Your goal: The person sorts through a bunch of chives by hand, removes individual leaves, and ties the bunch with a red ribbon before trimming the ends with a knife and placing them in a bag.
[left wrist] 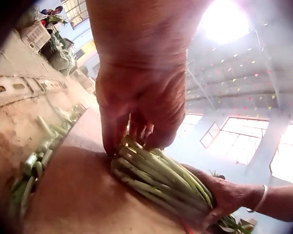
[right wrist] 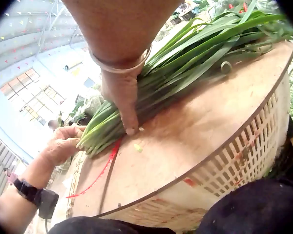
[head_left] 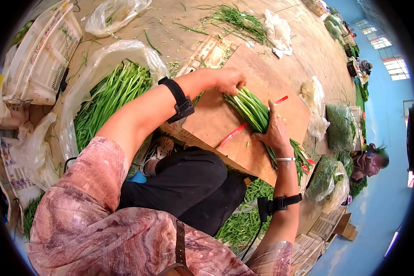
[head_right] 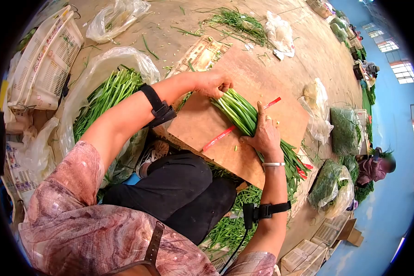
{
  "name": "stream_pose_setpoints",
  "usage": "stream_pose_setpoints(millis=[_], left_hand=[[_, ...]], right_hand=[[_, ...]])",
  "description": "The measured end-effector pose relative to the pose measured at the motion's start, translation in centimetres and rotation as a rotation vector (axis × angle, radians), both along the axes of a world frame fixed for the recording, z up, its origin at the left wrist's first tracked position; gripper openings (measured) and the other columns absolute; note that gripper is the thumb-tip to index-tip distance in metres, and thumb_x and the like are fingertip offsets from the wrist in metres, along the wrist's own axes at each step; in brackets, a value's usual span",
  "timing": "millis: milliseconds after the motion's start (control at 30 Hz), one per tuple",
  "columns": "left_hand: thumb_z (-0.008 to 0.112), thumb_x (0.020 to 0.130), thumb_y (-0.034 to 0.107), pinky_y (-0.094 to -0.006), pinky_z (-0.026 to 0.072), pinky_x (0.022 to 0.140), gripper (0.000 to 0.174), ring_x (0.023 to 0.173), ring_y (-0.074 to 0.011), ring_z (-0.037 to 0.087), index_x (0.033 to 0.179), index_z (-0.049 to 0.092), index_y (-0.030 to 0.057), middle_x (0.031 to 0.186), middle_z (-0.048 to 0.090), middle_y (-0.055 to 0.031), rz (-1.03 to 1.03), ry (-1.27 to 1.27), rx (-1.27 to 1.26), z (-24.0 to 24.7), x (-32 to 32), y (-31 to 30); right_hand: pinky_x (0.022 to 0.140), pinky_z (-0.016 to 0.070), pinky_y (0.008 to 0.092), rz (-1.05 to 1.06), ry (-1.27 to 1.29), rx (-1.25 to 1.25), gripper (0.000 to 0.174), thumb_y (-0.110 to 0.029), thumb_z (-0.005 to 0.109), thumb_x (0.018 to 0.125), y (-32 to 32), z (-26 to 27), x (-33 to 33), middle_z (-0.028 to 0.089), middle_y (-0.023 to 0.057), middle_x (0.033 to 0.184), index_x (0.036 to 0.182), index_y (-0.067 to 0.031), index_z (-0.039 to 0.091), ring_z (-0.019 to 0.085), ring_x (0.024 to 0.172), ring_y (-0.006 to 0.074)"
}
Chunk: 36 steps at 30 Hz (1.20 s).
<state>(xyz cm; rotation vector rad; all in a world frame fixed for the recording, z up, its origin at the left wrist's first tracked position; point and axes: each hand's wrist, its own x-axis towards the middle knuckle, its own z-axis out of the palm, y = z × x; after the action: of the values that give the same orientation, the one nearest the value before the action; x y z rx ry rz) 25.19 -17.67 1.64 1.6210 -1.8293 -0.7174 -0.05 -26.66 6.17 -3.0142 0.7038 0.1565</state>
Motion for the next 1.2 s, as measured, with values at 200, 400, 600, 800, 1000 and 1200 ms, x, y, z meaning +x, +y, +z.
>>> stream_pose_setpoints(millis=[200, 400, 600, 800, 1000, 1200], left_hand=[[0.057, 0.067, 0.007, -0.0346, 0.0459, 0.064, 0.010, 0.071, -0.0253, 0.055, 0.074, 0.053, 0.0003, 0.083, 0.056, -0.0144, 0.077, 0.071, -0.280, -3.4, 0.4, 0.6], [0.062, 0.074, 0.024, -0.0389, 0.0417, 0.090, 0.031, 0.104, -0.0317, 0.050, 0.097, 0.059, 0.0042, 0.110, 0.054, -0.0145, 0.709, -0.116, -0.804, -0.3, -4.9, 3.7], [0.053, 0.081, 0.040, -0.0501, 0.0221, 0.103, 0.057, 0.126, -0.0329, 0.033, 0.122, 0.047, 0.0007, 0.130, 0.041, -0.0181, 0.361, -0.316, -0.530, -2.6, -10.1, 0.5], [0.048, 0.084, 0.045, -0.0513, 0.0187, 0.105, 0.065, 0.128, -0.0326, 0.030, 0.127, 0.041, -0.0027, 0.134, 0.038, -0.0198, 0.227, -0.404, -0.346, -3.7, -9.3, 0.8], [0.059, 0.079, 0.040, -0.0477, 0.0211, 0.105, 0.064, 0.128, -0.0340, 0.028, 0.128, 0.040, 0.0024, 0.136, 0.032, -0.0213, 0.399, -0.090, -0.531, 1.2, -6.2, 7.8], [0.067, 0.060, 0.064, -0.0469, 0.0249, 0.102, 0.098, 0.122, -0.0322, 0.033, 0.129, 0.038, 0.0004, 0.132, 0.036, -0.0192, 1.439, -0.324, -0.018, -4.8, 7.9, 26.4]], right_hand=[[0.084, 0.0413, 0.0450, 0.032, -0.059, 0.013, 0.111, -0.031, 0.082, 0.054, 0.4, -0.3, -0.1, 0.055, 0.0221, 0.101, 0.141, -0.0110, 0.015, 0.054, 0.092, 0.0382], [0.083, 0.0404, 0.0441, 0.047, -0.071, 0.028, 0.104, -0.027, 0.080, 0.056, 0.0, -1.2, -0.2, 0.051, 0.0199, 0.101, 0.139, -0.0106, 0.019, 0.049, 0.095, 0.0365], [0.089, 0.0376, 0.0449, 0.047, -0.057, 0.058, 0.106, -0.026, 0.079, 0.056, 0.0, -1.3, -0.3, 0.049, 0.0194, 0.108, 0.140, -0.0102, 0.017, 0.047, 0.099, 0.0368], [0.094, 0.0346, 0.0486, 0.029, -0.078, -0.039, 0.101, -0.032, 0.076, 0.062, 2.2, 0.1, 0.6, 0.037, 0.0226, 0.131, 0.140, -0.0089, 0.016, 0.039, 0.117, 0.0397], [0.095, 0.0335, 0.0455, -0.011, -0.075, 0.076, 0.090, -0.028, 0.068, 0.071, 1.8, -1.1, 0.2, 0.040, 0.0242, 0.128, 0.141, -0.0077, 0.014, 0.040, 0.114, 0.0410], [0.103, 0.0202, 0.0532, -0.020, -0.059, -0.079, 0.111, -0.052, 0.070, 0.063, 2.7, -0.4, -0.2, 0.020, 0.0239, 0.142, 0.143, -0.0109, 0.004, 0.022, 0.131, 0.0393]])
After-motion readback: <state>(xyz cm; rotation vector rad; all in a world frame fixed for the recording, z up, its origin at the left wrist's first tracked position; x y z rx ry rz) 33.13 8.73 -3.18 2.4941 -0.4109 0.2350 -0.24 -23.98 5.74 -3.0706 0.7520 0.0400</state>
